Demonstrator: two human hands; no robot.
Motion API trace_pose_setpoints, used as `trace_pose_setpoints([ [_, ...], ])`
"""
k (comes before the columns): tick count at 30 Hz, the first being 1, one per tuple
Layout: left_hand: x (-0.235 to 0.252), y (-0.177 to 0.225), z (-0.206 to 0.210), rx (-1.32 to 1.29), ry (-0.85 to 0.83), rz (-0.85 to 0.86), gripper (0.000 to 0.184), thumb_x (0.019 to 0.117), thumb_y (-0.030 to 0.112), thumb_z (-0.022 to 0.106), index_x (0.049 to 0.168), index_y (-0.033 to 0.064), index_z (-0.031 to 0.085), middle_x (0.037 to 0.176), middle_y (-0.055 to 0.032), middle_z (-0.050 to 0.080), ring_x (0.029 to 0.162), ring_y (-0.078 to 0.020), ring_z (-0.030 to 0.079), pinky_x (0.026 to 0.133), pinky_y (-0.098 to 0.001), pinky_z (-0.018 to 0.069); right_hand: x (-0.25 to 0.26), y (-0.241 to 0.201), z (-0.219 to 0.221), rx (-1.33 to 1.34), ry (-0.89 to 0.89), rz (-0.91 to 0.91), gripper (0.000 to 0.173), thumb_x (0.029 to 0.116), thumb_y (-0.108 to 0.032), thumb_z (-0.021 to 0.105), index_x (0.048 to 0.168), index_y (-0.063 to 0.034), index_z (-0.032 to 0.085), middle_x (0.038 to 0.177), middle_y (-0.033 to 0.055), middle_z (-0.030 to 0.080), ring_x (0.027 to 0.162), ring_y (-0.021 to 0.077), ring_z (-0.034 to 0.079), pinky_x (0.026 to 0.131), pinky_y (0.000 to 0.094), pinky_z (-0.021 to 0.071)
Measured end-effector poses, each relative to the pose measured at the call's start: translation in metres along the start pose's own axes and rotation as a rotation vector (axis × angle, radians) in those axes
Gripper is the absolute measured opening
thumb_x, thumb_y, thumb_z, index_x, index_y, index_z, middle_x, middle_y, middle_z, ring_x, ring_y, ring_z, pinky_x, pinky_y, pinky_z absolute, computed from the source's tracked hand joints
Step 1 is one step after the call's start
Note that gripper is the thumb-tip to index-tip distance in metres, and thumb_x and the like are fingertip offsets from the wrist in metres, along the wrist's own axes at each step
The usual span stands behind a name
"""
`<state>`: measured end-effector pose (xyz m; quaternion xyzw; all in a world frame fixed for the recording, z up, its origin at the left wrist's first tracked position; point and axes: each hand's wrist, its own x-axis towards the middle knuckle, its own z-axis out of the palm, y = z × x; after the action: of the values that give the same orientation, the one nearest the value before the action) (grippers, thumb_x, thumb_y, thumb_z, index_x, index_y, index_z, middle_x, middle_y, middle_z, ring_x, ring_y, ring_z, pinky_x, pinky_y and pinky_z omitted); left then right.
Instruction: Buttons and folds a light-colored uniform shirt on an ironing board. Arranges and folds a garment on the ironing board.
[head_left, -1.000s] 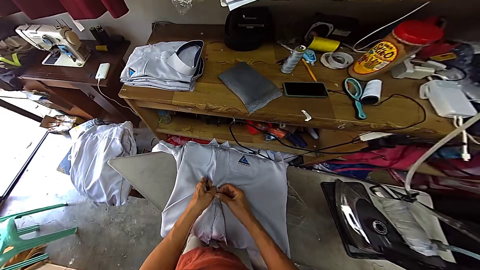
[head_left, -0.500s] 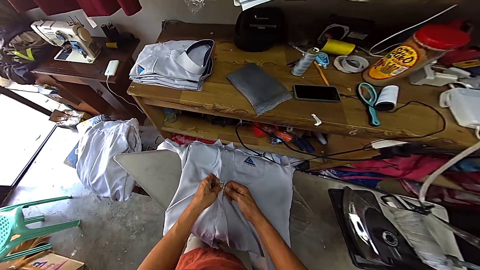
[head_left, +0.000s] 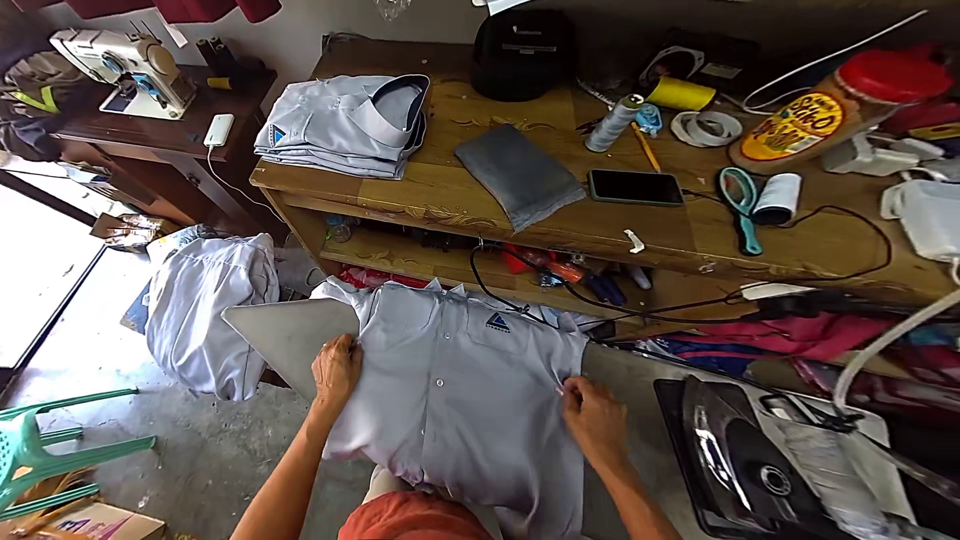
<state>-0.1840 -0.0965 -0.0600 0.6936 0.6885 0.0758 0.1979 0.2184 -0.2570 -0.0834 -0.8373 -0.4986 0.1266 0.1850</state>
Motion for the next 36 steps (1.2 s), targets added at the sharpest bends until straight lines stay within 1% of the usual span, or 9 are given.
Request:
trace_pose_setpoints([
  [6,0.054,0.023,-0.012,-0.028,0.004,-0.033,0.037,0.1022,0.028,0.053,0.127,0.005,0.067,0.12,-0.0176,0.071,0.117,-0.0359,0.066,0.097,-0.0572,0.0514,0.073,-0.039,-0.005,-0.034,0.032,-0.001,0.029,0.0921,-0.01,0.067,0.117,0.0039,0.067,0.118,0.0342,0.063,0.118,0.0561,0.056,0.096,0.073,0.0402],
  [8,0.034,0.037,-0.011,-0.104,-0.036,-0.007,0.037,0.1007,0.031,0.056,0.125,0.0057,0.067,0.111,-0.017,0.073,0.106,-0.0358,0.07,0.091,-0.0585,0.0542,0.07,-0.068,-0.006,0.089,-0.031,-0.037,0.032,0.0958,-0.011,0.063,0.125,0.0036,0.063,0.116,0.0292,0.065,0.111,0.047,0.063,0.095,0.0636,0.0488],
  [13,-0.063,0.073,0.018,-0.454,-0.653,0.073,0.039,0.0988,0.031,0.065,0.125,0.0018,0.067,0.105,-0.0177,0.072,0.096,-0.0294,0.07,0.092,-0.0514,0.0555,0.019,-0.145,0.032,0.564,-0.636,0.036,0.033,0.1019,-0.031,0.063,0.111,0.0004,0.067,0.086,0.011,0.071,0.068,0.0186,0.07,0.067,0.0384,0.0616],
  [17,-0.105,0.087,0.024,-0.447,-0.918,0.29,0.034,0.1007,0.024,0.062,0.126,0.0031,0.068,0.111,-0.0195,0.073,0.102,-0.0324,0.071,0.095,-0.0565,0.0541,0.001,-0.169,0.047,0.139,-0.714,-0.031,0.059,0.0898,-0.058,0.069,0.1,-0.0004,0.07,0.089,0.017,0.069,0.086,0.0329,0.068,0.078,0.0536,0.0532],
  [22,-0.081,0.074,0.02,-0.487,-0.649,0.157,0.028,0.1014,0.022,0.057,0.115,0.0023,0.072,0.1,-0.0155,0.073,0.092,-0.0272,0.071,0.089,-0.0507,0.0564,-0.002,-0.174,0.044,0.035,-0.711,-0.03,0.034,0.0958,-0.033,0.063,0.107,-0.0018,0.069,0.096,0.0175,0.071,0.096,0.035,0.069,0.083,0.0545,0.0529],
  [26,-0.065,0.074,0.027,-0.476,-0.644,0.01,0.031,0.1012,0.025,0.058,0.118,0.0021,0.07,0.105,-0.0161,0.072,0.097,-0.0273,0.07,0.092,-0.0499,0.0552,-0.002,-0.153,0.054,0.412,-0.652,0.016,0.027,0.105,-0.021,0.052,0.109,-0.0006,0.069,0.085,0.0109,0.071,0.07,0.0197,0.071,0.069,0.0387,0.0604],
  [30,-0.083,0.077,0.037,-0.625,-0.749,-0.1,0.033,0.0988,0.026,0.066,0.122,0.0015,0.063,0.094,-0.0118,0.066,0.074,-0.0191,0.063,0.072,-0.039,0.0554,-0.002,-0.154,0.054,0.578,-0.647,0.019,0.019,0.1016,-0.019,0.059,0.104,-0.0027,0.068,0.072,0.0028,0.066,0.056,0.0091,0.062,0.057,0.0272,0.0543],
  [33,-0.094,0.069,0.035,-0.709,-0.949,-0.075,0.025,0.1005,0.022,0.065,0.119,0.0052,0.067,0.08,-0.0033,0.062,0.056,-0.0082,0.051,0.053,-0.0262,0.0457,-0.003,-0.163,0.053,0.269,-0.658,-0.018,0.041,0.0977,-0.04,0.066,0.103,0.0,0.069,0.085,0.0135,0.069,0.077,0.0258,0.068,0.073,0.0454,0.0547],
  [36,-0.094,0.058,0.03,-0.707,-1.115,0.015,0.024,0.1013,0.026,0.065,0.115,0.0066,0.07,0.071,0.0025,0.059,0.052,-0.0037,0.047,0.05,-0.0226,0.0411,-0.004,-0.18,0.046,-0.028,-0.715,-0.013,0.061,0.0886,-0.058,0.072,0.108,-0.0001,0.066,0.097,0.0195,0.069,0.096,0.0364,0.068,0.081,0.0554,0.053],
])
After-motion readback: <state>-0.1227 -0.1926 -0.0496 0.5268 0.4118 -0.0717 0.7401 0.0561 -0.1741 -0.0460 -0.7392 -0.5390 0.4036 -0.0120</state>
